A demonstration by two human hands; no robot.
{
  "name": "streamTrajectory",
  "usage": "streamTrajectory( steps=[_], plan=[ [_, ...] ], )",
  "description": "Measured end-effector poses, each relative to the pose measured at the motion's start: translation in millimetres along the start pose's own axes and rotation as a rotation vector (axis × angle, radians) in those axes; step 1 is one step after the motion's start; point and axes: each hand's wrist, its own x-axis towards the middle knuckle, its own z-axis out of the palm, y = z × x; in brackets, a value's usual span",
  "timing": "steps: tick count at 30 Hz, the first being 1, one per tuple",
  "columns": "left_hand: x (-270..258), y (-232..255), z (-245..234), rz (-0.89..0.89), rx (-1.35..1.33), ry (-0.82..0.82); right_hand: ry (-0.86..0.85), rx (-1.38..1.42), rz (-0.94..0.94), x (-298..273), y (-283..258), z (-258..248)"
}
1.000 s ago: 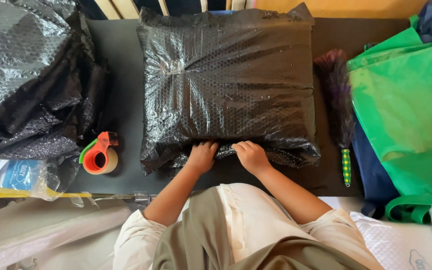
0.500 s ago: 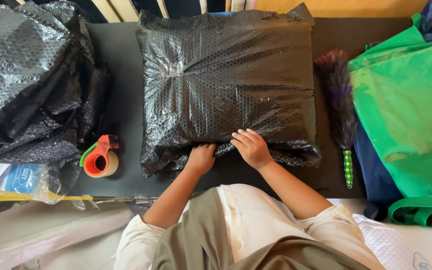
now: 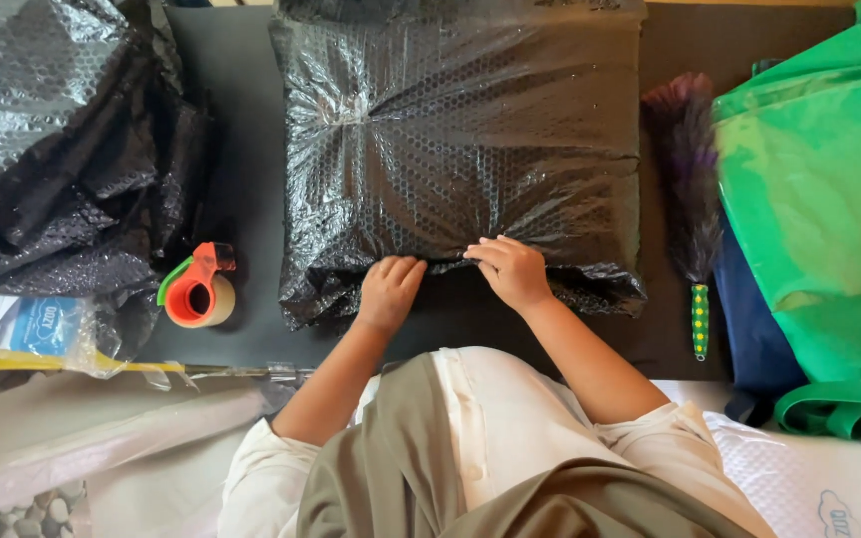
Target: Wrapping a pillow in black bubble wrap and then dusting the finished package with a feather duster.
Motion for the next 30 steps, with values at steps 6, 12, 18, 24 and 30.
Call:
streamTrajectory(
  steps=[6, 12, 18, 24, 30],
  plan=[
    [47.5, 3.5, -6.1, 0.074, -0.052, -0.043, -0.142, -0.042, 0.297, 11.0, -0.5, 2.1],
    [69.7, -19.6, 2.1, -0.146, -0.428, -0.293, -0.306, 0.146, 0.503, 30.2, -2.8, -12.3],
    [87.7, -22.1, -5.8, -0.361, -0.448, -0.574, 0.182, -0.152, -0.178, -29.5, -22.3, 10.1],
    [92.6, -21.8, -8.9, -0.373, -0.446, -0.608, 0.16, -0.287, -0.338, -55.1, -18.4, 21.1],
    [88.6, -23.5, -3.3, -0.39, -0.455, -0.63, 0.172, -0.622, -0.314, -33.2, 3.6, 37.2]
  ],
)
